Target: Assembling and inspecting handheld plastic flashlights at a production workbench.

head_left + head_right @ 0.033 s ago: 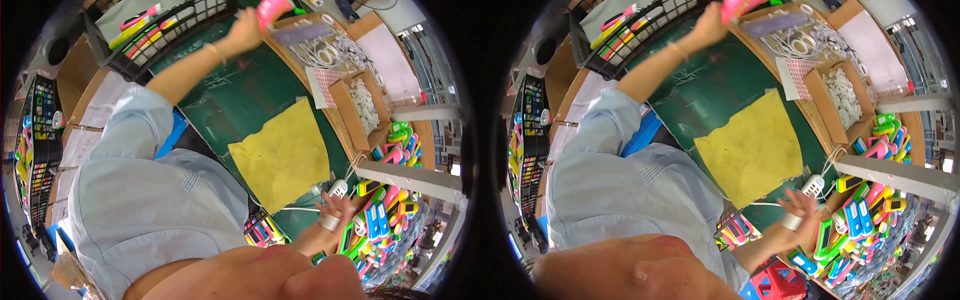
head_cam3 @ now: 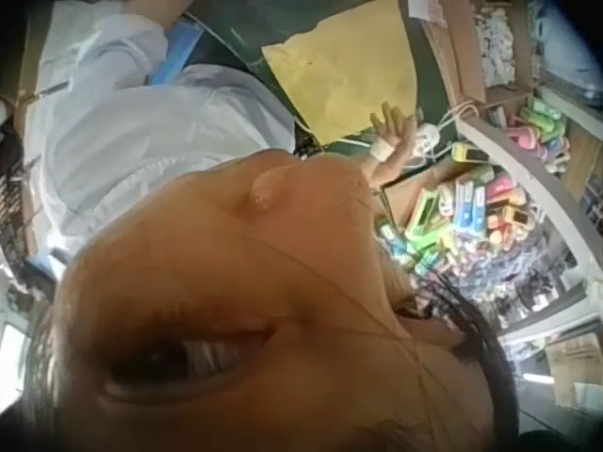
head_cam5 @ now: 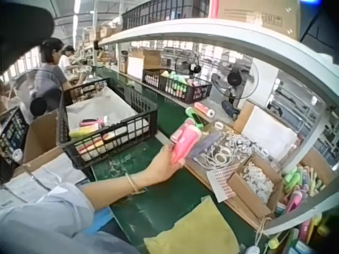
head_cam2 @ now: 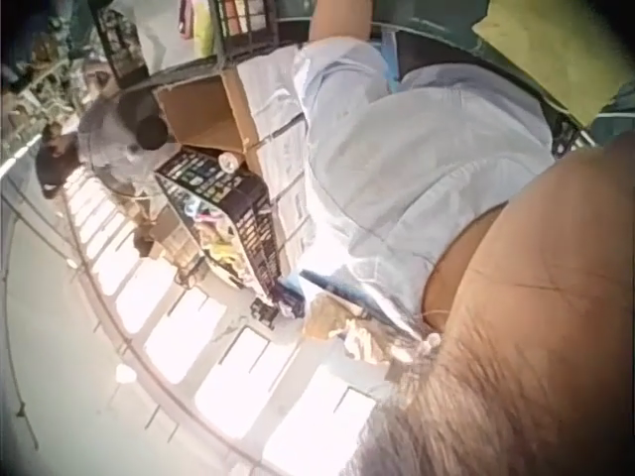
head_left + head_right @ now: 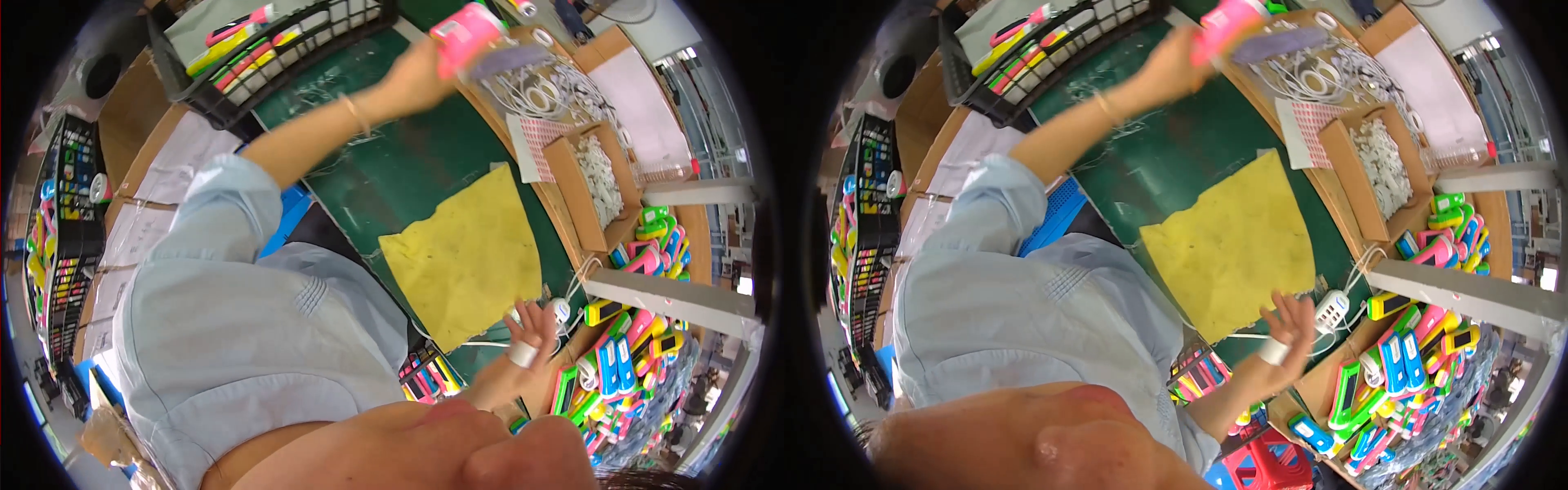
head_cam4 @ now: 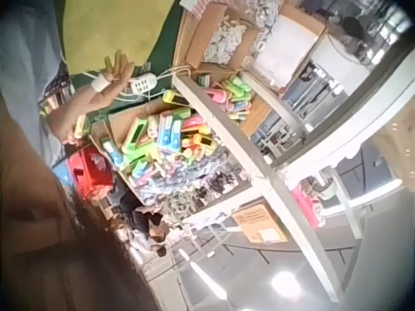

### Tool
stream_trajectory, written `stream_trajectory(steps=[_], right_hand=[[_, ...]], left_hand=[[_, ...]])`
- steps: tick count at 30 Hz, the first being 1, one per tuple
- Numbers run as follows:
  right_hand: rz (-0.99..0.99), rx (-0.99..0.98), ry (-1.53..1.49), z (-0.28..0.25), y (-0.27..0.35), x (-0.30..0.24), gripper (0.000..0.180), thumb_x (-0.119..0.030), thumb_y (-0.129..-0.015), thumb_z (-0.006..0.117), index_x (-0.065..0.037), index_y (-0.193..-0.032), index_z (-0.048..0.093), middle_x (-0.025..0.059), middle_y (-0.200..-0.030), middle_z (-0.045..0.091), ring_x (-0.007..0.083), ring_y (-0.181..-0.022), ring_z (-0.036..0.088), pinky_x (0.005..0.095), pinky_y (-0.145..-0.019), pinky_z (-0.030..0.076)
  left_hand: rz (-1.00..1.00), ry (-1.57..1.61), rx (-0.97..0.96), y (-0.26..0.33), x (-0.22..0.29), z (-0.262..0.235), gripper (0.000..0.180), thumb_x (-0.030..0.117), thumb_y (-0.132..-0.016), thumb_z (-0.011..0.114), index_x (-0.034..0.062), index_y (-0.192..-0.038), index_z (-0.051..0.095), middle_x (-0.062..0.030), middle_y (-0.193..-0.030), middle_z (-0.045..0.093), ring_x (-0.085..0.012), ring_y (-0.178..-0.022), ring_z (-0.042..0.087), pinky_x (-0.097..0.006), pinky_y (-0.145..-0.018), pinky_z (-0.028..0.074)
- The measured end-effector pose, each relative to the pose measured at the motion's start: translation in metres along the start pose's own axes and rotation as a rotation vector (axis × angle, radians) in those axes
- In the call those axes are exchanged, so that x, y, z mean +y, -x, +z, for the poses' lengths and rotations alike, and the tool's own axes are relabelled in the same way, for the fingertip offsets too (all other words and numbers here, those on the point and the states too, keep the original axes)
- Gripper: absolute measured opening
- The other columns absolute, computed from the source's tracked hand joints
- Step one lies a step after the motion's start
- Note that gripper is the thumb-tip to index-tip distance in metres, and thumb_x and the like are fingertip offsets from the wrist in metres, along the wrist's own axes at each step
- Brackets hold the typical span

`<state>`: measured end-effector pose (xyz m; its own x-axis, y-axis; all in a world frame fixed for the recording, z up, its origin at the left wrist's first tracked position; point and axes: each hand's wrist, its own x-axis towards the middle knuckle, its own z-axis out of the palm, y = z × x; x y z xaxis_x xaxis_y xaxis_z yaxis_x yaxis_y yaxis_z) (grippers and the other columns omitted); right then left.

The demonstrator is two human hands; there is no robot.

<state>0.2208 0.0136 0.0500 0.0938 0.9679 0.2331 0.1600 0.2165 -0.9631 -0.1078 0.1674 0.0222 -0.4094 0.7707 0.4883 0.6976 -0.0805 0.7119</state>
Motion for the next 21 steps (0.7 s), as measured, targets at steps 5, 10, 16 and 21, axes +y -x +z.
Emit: stream_trajectory(steps=[5, 10, 16, 21], right_hand=[[0.275, -0.124, -0.266, 0.068, 0.0, 0.023, 0.045, -0.03, -0.089, 0.05, 0.004, -0.118, 0.045, 0.015, -0.105, 0.053, 0.0217, -0.097, 0.051, 0.0343, -0.081, 0.043], [-0.048, 0.071, 0.093, 0.045, 0.024, 0.018, 0.036, -0.021, -0.081, 0.063, -0.001, -0.108, 0.05, 0.0099, -0.092, 0.055, 0.0181, -0.077, 0.055, 0.0274, -0.065, 0.047], [-0.026, -0.257, 0.187, 0.063, 0.043, 0.036, 0.059, -0.018, -0.077, 0.068, 0.003, -0.124, 0.038, 0.0133, -0.113, 0.049, 0.0192, -0.101, 0.049, 0.0294, -0.085, 0.04], [-0.001, -0.117, -0.003, 0.049, 0.043, 0.041, 0.047, -0.007, -0.084, 0.055, 0.003, -0.126, 0.037, 0.0118, -0.108, 0.05, 0.0149, -0.093, 0.052, 0.025, -0.078, 0.043]], left_hand=[[0.32, 0.433, -0.641, 0.182, 0.084, 0.01, 0.059, 0.03, -0.071, 0.065, 0.0014, -0.118, 0.042, -0.0209, -0.113, 0.042, -0.0364, -0.108, 0.039, -0.044, -0.091, 0.033], [0.156, 0.763, -0.585, 0.191, 0.091, -0.019, 0.076, 0.034, -0.074, 0.066, 0.0009, -0.132, 0.03, -0.0182, -0.122, 0.035, -0.0307, -0.117, 0.032, -0.038, -0.099, 0.027], [-0.544, 1.271, -0.842, 0.199, 0.091, 0.003, 0.033, 0.021, -0.08, 0.064, 0.0031, -0.106, 0.053, -0.0007, -0.088, 0.059, -0.009, -0.08, 0.055, -0.025, -0.068, 0.047], [-0.685, 1.41, -0.688, 0.165, 0.086, 0.007, 0.028, 0.02, -0.084, 0.059, 0.0032, -0.104, 0.046, -0.0063, -0.081, 0.056, -0.0169, -0.071, 0.06, -0.03, -0.063, 0.051]])
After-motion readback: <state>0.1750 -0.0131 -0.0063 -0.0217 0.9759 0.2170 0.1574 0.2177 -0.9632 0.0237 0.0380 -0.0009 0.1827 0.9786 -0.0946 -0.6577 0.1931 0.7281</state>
